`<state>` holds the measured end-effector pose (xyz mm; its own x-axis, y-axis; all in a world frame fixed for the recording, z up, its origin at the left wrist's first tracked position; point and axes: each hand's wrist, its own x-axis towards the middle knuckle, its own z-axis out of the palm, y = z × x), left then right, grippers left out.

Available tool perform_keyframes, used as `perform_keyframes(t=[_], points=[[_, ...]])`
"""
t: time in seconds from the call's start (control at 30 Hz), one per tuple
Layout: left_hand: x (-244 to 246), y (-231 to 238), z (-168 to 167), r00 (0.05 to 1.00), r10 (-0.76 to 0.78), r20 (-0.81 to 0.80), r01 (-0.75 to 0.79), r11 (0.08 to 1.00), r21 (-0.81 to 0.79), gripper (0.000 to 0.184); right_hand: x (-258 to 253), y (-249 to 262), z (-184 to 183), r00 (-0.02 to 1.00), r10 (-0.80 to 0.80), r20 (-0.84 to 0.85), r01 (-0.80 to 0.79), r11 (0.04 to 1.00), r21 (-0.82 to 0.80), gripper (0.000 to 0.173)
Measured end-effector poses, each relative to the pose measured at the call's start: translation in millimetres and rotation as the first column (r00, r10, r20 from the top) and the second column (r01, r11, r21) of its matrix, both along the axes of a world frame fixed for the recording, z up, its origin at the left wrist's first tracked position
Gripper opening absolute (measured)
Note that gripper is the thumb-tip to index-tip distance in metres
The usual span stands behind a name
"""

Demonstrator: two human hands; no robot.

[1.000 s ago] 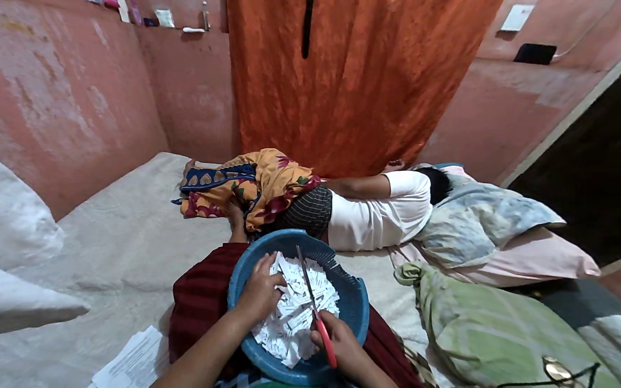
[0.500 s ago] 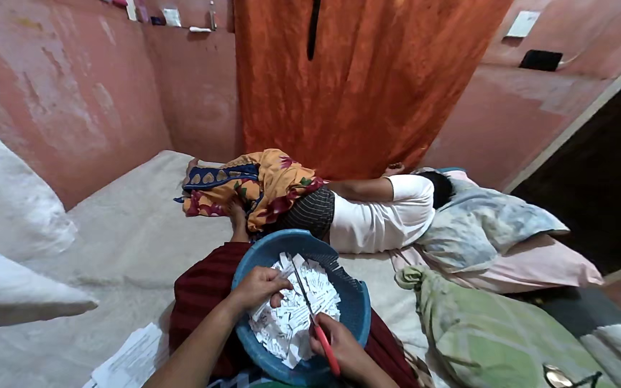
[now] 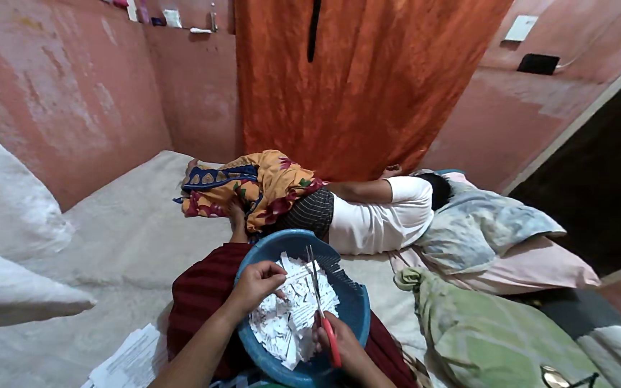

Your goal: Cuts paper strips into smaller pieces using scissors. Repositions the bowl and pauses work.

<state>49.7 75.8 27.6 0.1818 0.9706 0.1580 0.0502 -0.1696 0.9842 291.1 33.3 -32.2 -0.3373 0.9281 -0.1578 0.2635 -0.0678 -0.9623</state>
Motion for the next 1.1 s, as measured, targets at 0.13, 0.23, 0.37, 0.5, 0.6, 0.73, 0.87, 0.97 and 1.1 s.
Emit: perform_keyframes(t=[0.13, 0.23, 0.37, 0.5, 0.6, 0.73, 0.87, 0.97, 1.1], points=[[-2.2, -4.6, 4.1, 0.984, 0.094, -0.149, -0.082, 0.993, 0.089, 0.014, 2.3, 1.6, -0.1, 0.999, 0.047, 0.023, -0.047, 0.999, 0.002, 0.045], [-9.8, -7.8, 8.9, 0.959, 0.104, -0.263, -0.083, 0.993, 0.090, 0.016, 2.2, 1.2, 1.5, 0.999, 0.052, 0.011, -0.052, 0.999, -0.005, 0.043], [-17.0, -5.8, 9.2, 0.945, 0.054, -0.321, -0.042, 0.998, 0.043, 0.014, 0.9, 1.6, 3.4, 0.998, 0.062, 0.029, -0.061, 0.998, -0.021, 0.038], [-21.3, -2.2, 9.1, 0.943, 0.024, -0.331, -0.021, 1.000, 0.013, 0.014, -1.2, 0.1, 6.9, 0.998, 0.032, 0.054, -0.032, 0.999, -0.005, 0.030], [-24.5, -1.3, 10.1, 0.963, 0.024, -0.269, -0.030, 0.999, -0.016, 0.012, -0.7, -1.6, 7.7, 0.999, 0.012, 0.042, -0.012, 1.000, 0.010, 0.027], [-24.8, -1.1, 8.7, 0.979, 0.042, -0.199, -0.045, 0.999, -0.008, 0.010, 1.6, 1.4, 4.3, 0.995, 0.083, 0.047, -0.082, 0.996, -0.018, 0.040], [-23.4, -1.4, 7.8, 0.976, 0.028, -0.214, -0.033, 0.999, -0.016, 0.009, 0.7, 2.5, 6.6, 0.987, 0.122, 0.105, -0.121, 0.993, -0.014, 0.042], [-24.2, -0.9, 8.6, 0.967, -0.003, -0.254, -0.004, 1.000, -0.027, 0.011, 0.3, 2.3, 4.8, 0.988, 0.106, 0.112, -0.107, 0.994, 0.000, 0.037], [-24.7, -0.9, 9.2, 0.969, 0.017, -0.246, -0.023, 0.999, -0.024, 0.010, -0.2, 0.4, 3.6, 0.994, 0.061, 0.089, -0.062, 0.998, 0.007, 0.030]])
